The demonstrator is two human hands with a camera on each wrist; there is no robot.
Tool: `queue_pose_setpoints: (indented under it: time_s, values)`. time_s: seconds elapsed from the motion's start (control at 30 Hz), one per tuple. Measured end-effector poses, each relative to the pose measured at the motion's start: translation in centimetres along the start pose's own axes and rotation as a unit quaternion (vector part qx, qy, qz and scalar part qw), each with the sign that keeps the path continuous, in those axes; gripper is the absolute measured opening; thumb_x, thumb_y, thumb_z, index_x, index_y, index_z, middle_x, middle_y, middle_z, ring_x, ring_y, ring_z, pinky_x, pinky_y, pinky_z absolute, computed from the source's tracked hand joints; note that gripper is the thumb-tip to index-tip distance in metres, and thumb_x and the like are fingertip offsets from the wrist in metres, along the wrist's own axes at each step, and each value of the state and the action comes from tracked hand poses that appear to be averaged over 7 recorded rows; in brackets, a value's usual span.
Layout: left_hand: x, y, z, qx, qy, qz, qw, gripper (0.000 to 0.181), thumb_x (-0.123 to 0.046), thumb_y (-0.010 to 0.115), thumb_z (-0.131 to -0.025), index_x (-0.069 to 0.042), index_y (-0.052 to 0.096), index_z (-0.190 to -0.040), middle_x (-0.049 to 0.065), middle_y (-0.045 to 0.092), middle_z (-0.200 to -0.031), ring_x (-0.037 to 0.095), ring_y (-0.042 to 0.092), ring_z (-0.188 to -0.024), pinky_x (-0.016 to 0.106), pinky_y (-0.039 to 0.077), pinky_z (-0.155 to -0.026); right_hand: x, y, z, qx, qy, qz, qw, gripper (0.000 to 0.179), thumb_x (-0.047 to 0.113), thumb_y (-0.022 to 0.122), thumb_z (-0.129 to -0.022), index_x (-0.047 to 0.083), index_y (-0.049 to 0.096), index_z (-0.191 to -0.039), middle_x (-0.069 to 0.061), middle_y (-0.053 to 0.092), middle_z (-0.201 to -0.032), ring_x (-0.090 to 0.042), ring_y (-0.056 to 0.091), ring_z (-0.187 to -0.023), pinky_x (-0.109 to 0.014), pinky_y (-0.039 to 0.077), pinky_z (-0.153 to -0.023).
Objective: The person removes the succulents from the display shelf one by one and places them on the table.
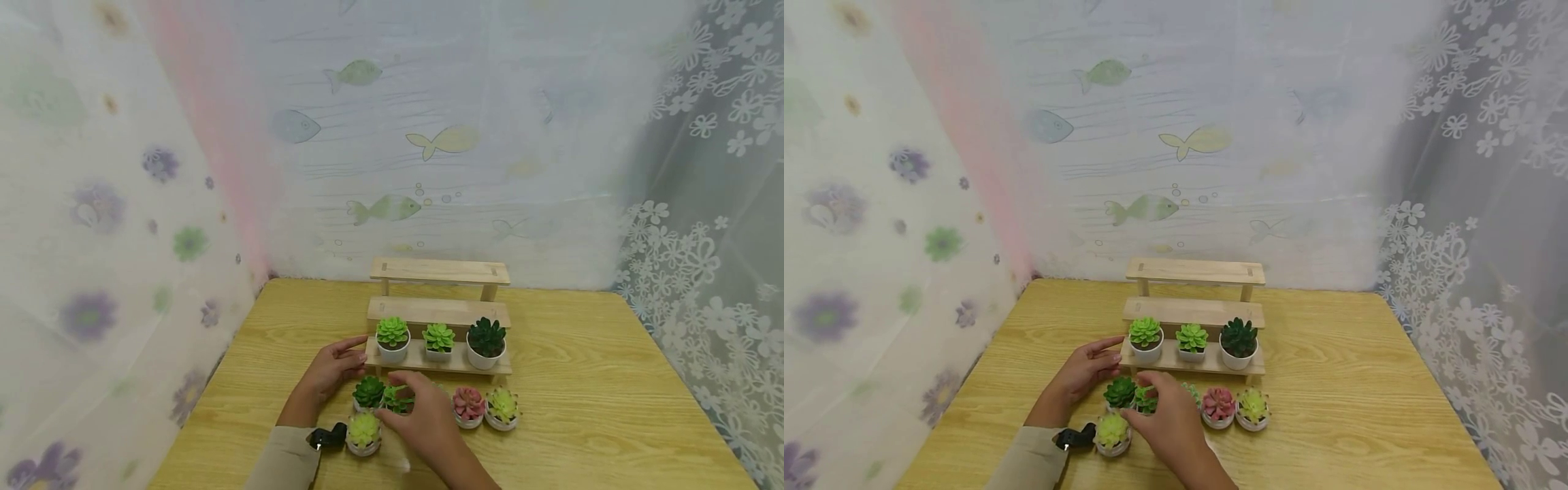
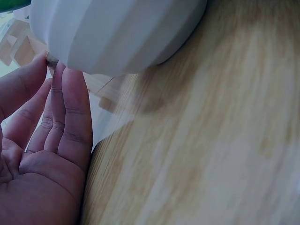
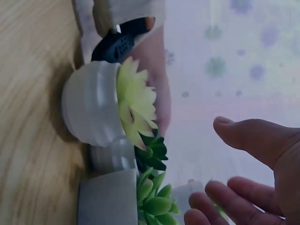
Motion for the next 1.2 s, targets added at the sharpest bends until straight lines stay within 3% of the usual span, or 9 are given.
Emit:
queue_pose_setpoints:
  time_s: [0.2, 0.4, 0.83, 1.0, 1.2]
  values:
    - [-0.1, 0.0, 0.1, 0.006, 0.004, -0.001, 1.0000, 0.058, -0.004, 0.072, -0.097, -0.003, 0.052, -0.151, 0.006, 0.077, -0.110, 0.014, 0.075, -0.086, 0.029, 0.064, -0.078, -0.2, -0.3, -0.9, -0.050, 0.006, -0.025, 0.9984, 0.062, 0.029, 0.092, -0.080, 0.010, 0.066, -0.133, -0.007, 0.072, -0.124, -0.025, 0.070, -0.111, -0.043, 0.063, -0.086]
    - [-0.1, 0.0, 0.1, 0.013, 0.009, -0.003, 0.9999, 0.060, -0.005, 0.072, -0.096, -0.001, 0.050, -0.152, 0.006, 0.077, -0.110, 0.013, 0.075, -0.088, 0.029, 0.064, -0.079, -0.3, -0.9, -1.2, -0.070, 0.016, -0.034, 0.9968, 0.065, 0.029, 0.092, -0.079, 0.010, 0.065, -0.135, -0.009, 0.071, -0.129, -0.028, 0.069, -0.114, -0.044, 0.062, -0.091]
    - [-0.2, 0.0, 0.2, 0.008, -0.001, 0.004, 1.0000, 0.059, -0.003, 0.071, -0.097, -0.003, 0.051, -0.152, 0.006, 0.077, -0.109, 0.015, 0.075, -0.088, 0.030, 0.064, -0.079, -1.4, -3.7, -0.9, -0.151, 0.040, -0.010, 0.9876, 0.064, 0.031, 0.092, -0.079, 0.019, 0.066, -0.137, 0.003, 0.071, -0.128, -0.022, 0.068, -0.115, -0.046, 0.061, -0.090]
    - [-0.3, 0.0, 0.3, 0.012, -0.003, 0.004, 0.9999, 0.059, -0.004, 0.071, -0.097, -0.003, 0.050, -0.152, 0.006, 0.077, -0.109, 0.014, 0.075, -0.088, 0.031, 0.064, -0.080, -1.7, -5.7, -0.3, -0.215, -0.003, 0.002, 0.9766, 0.060, 0.028, 0.094, -0.077, 0.017, 0.070, -0.131, 0.002, 0.072, -0.124, -0.020, 0.069, -0.110, -0.044, 0.061, -0.087]
    - [-0.3, 0.0, 0.3, 0.008, -0.003, 0.004, 0.9999, 0.059, -0.004, 0.071, -0.097, -0.004, 0.051, -0.152, 0.006, 0.076, -0.109, 0.015, 0.075, -0.088, 0.031, 0.064, -0.079, -1.9, -8.7, 0.3, -0.301, -0.082, 0.016, 0.9498, 0.056, 0.019, 0.095, -0.076, 0.018, 0.072, -0.127, -0.002, 0.071, -0.121, -0.016, 0.066, -0.107, -0.031, 0.058, -0.087]
Point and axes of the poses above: each hand's wrist, its own z-axis away from the middle knuckle, its own y-axis out of the palm, x = y × z, the point moved 3 cm from there along -z, towards the middle knuckle
